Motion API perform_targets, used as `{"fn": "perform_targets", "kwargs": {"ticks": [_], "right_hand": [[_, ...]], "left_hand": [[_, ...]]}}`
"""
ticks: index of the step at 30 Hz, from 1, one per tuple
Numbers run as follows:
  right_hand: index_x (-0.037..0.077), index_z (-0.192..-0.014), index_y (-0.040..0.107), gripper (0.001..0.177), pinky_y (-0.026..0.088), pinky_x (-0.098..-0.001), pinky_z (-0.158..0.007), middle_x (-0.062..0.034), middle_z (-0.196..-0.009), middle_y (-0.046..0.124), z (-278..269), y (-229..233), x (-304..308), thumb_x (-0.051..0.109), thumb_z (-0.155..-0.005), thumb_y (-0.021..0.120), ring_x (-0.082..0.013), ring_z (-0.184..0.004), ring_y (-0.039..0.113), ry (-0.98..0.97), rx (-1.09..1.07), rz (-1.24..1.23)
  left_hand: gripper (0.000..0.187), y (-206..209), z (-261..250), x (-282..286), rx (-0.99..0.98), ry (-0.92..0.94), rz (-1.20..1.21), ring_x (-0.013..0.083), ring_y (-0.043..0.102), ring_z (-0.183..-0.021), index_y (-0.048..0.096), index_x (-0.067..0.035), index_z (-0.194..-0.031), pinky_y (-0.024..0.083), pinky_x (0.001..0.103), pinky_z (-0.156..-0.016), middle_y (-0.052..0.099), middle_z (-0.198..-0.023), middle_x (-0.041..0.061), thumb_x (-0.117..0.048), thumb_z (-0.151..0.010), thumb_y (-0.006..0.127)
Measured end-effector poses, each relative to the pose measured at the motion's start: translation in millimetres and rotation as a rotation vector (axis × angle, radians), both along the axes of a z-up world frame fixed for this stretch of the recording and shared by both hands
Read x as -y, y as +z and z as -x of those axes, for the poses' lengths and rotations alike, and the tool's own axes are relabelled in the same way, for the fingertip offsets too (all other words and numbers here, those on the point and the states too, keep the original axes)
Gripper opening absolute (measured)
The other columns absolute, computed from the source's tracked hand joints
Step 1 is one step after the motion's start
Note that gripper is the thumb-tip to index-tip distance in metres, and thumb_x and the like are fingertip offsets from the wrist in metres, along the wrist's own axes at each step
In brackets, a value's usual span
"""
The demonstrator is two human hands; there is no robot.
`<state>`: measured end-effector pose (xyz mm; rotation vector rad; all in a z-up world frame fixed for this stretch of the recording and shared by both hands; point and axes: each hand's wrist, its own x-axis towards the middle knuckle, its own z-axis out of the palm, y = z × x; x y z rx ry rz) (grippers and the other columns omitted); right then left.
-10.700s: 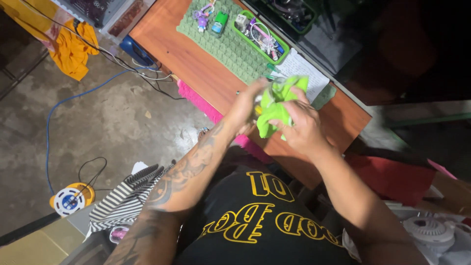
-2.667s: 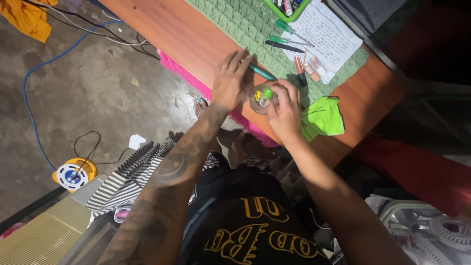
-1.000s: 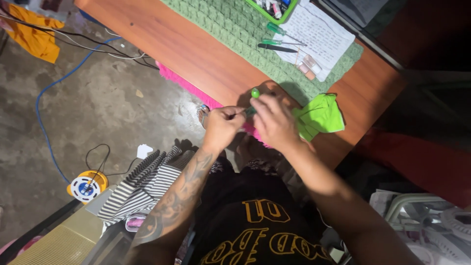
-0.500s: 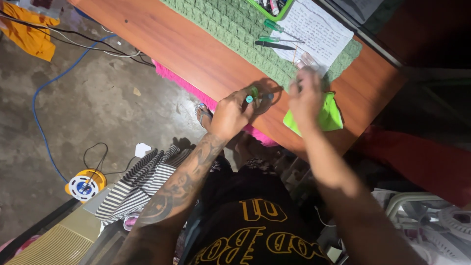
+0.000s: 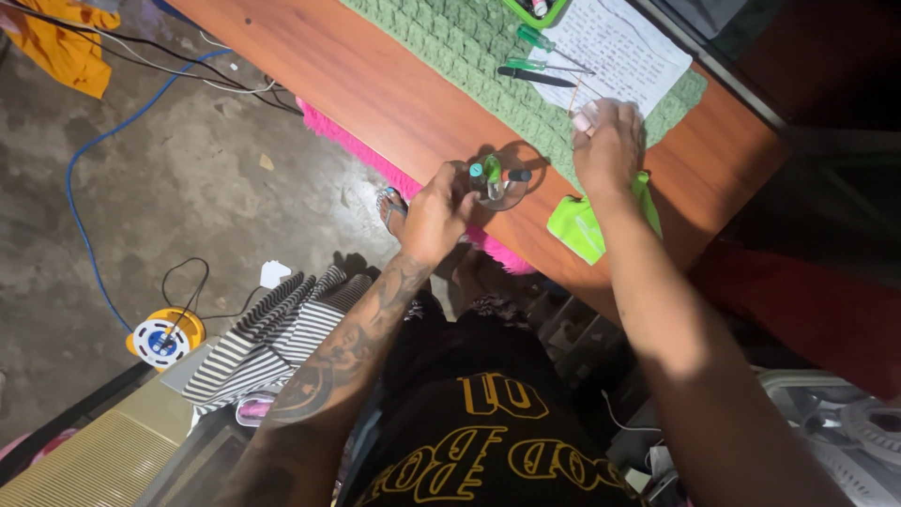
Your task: The recorder organizes pens, markers, and other small tools from a cup and tray on a desk, using a green cloth to wipe items.
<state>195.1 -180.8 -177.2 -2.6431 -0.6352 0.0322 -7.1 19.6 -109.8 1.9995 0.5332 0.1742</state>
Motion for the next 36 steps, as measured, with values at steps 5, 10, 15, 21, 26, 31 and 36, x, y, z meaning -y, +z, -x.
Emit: {"fn": "perform_targets", "kwargs": {"ticks": [5, 10, 15, 21, 26, 31, 36], "right_hand": [[0.003, -0.127, 0.059, 0.049, 0.046, -0.0517, -0.098, -0.0209, -0.124, 0.061, 3.3, -1.3, 2.0, 0.009, -0.085, 0.084, -0.0436, -0.117, 0.057, 0.0, -0.028, -0.057], [0.003, -0.136, 0.061, 0.053, 0.054, -0.0457, -0.096, -0.0212, -0.128, 0.066, 23.8, 12.4, 2.1, 0.011, -0.089, 0.083, -0.0397, -0.116, 0.066, -0.006, -0.086, -0.241], [0.01, -0.137, 0.063, 0.054, 0.057, -0.038, -0.089, -0.0155, -0.122, 0.073, 80.4, 87.5, -14.9, 0.021, -0.087, 0.082, -0.0307, -0.107, 0.073, -0.087, -0.441, -0.348], [0.008, -0.139, 0.061, 0.043, 0.052, -0.043, -0.096, -0.0177, -0.125, 0.067, 102.6, 93.1, -5.7, 0.017, -0.098, 0.07, -0.036, -0.113, 0.066, 0.089, -0.331, -0.274], [0.008, -0.139, 0.061, 0.041, 0.052, -0.0458, -0.092, -0.0187, -0.119, 0.066, 101.4, 101.2, -11.1, 0.015, -0.099, 0.068, -0.0403, -0.109, 0.065, 0.108, -0.295, -0.238], [0.007, -0.139, 0.061, 0.041, 0.053, -0.046, -0.089, -0.0189, -0.117, 0.066, 101.9, 105.8, -16.1, 0.014, -0.098, 0.067, -0.0407, -0.106, 0.065, 0.109, -0.304, -0.256], [0.006, -0.135, 0.062, 0.038, 0.055, -0.0449, -0.09, -0.02, -0.12, 0.069, 105.4, 101.5, -19.8, 0.012, -0.098, 0.068, -0.0385, -0.109, 0.068, 0.106, -0.25, -0.338]], "left_hand": [[0.041, 13.9, -3.6, 6.7, 0.069, 0.059, -0.01, 0.0335, 0.068, -0.09, 0.054, -0.001, -0.121, 0.054, 0.041, -0.079, 0.063, -0.102, 0.019, -0.007, -0.087, 0.077], [0.034, -5.1, 2.6, 21.8, 0.166, 0.171, -0.054, 0.0367, 0.06, -0.105, 0.054, 0.0, -0.11, 0.051, 0.043, -0.092, 0.058, -0.11, 0.02, -0.008, -0.087, 0.079], [0.038, 20.8, 7.4, 29.6, 0.168, -0.058, -0.357, 0.0469, 0.043, -0.135, 0.064, -0.005, -0.123, 0.039, 0.054, -0.112, 0.047, -0.142, 0.027, -0.008, -0.085, 0.07], [0.06, -4.2, -2.4, 40.7, -0.063, -0.168, -0.395, 0.049, 0.026, -0.151, 0.046, -0.006, -0.152, 0.028, 0.06, -0.121, 0.025, -0.164, 0.029, -0.024, -0.097, 0.063], [0.063, 0.2, -14.0, 38.4, -0.105, -0.188, -0.557, 0.0456, 0.034, -0.147, 0.043, -0.011, -0.154, 0.031, 0.065, -0.115, 0.029, -0.162, 0.026, -0.031, -0.098, 0.062], [0.063, 0.9, -16.0, 32.2, -0.124, -0.239, -0.639, 0.0441, 0.042, -0.139, 0.044, -0.014, -0.153, 0.034, 0.066, -0.11, 0.034, -0.158, 0.025, -0.037, -0.097, 0.064], [0.059, -6.4, -14.8, 30.3, -0.045, -0.253, -0.433, 0.0476, 0.044, -0.139, 0.048, -0.005, -0.147, 0.04, 0.056, -0.114, 0.029, -0.16, 0.031, -0.03, -0.096, 0.067]]}}
